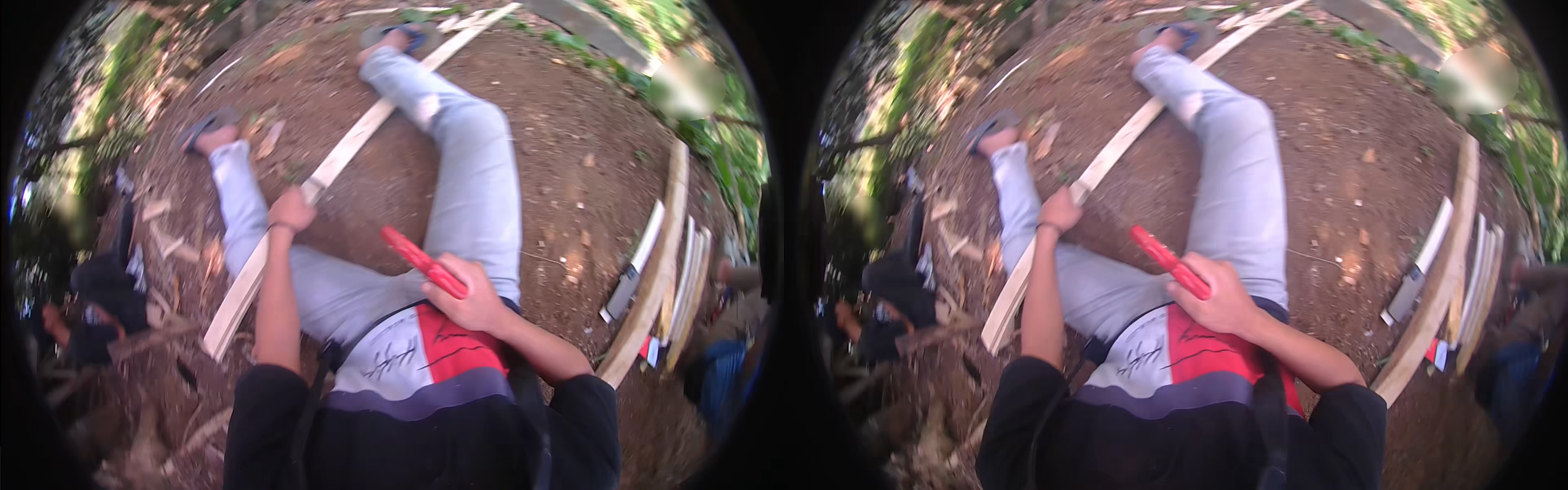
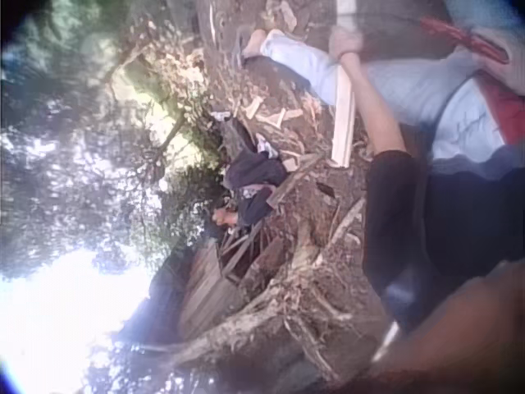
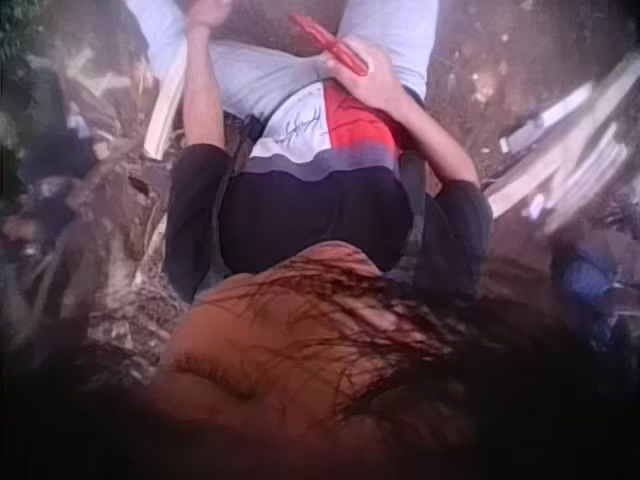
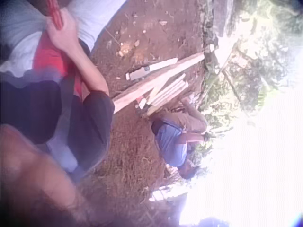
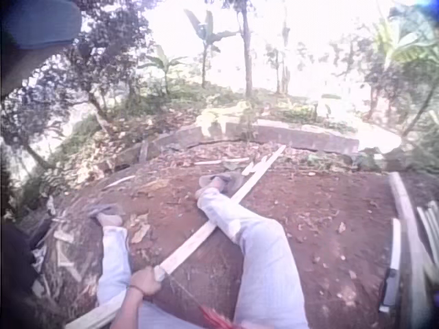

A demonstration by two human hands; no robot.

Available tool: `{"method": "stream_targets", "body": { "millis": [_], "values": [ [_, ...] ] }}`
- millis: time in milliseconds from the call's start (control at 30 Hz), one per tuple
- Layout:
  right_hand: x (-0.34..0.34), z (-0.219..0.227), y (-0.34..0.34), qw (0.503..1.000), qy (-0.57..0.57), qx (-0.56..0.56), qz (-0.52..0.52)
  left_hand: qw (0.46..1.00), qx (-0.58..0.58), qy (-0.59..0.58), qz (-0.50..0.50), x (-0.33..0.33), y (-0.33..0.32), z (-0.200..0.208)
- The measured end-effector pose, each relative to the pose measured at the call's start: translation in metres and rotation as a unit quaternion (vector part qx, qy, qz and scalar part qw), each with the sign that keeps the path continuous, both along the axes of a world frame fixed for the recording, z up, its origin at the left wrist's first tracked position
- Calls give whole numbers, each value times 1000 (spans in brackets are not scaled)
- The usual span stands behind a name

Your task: The person saws a wooden board with a hand saw while sitting on the ground, then handles and stacks the resulting wood pieces.

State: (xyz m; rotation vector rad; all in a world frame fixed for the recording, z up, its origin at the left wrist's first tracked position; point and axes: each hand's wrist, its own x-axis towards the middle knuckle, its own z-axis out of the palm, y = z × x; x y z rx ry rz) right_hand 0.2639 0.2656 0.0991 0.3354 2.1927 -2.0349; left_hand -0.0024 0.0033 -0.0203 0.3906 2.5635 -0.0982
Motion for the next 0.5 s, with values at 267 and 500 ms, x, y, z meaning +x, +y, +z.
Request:
{"method": "stream_targets", "body": {
  "millis": [267, 500],
  "values": [
    [-10, 8, 6, 842, -239, -412, -253, 995, -7, -72, 67, 13, 15, 23],
    [-13, 9, 29, 985, -92, -81, -120, 996, -39, -58, 63, 11, 26, 23]
  ]
}}
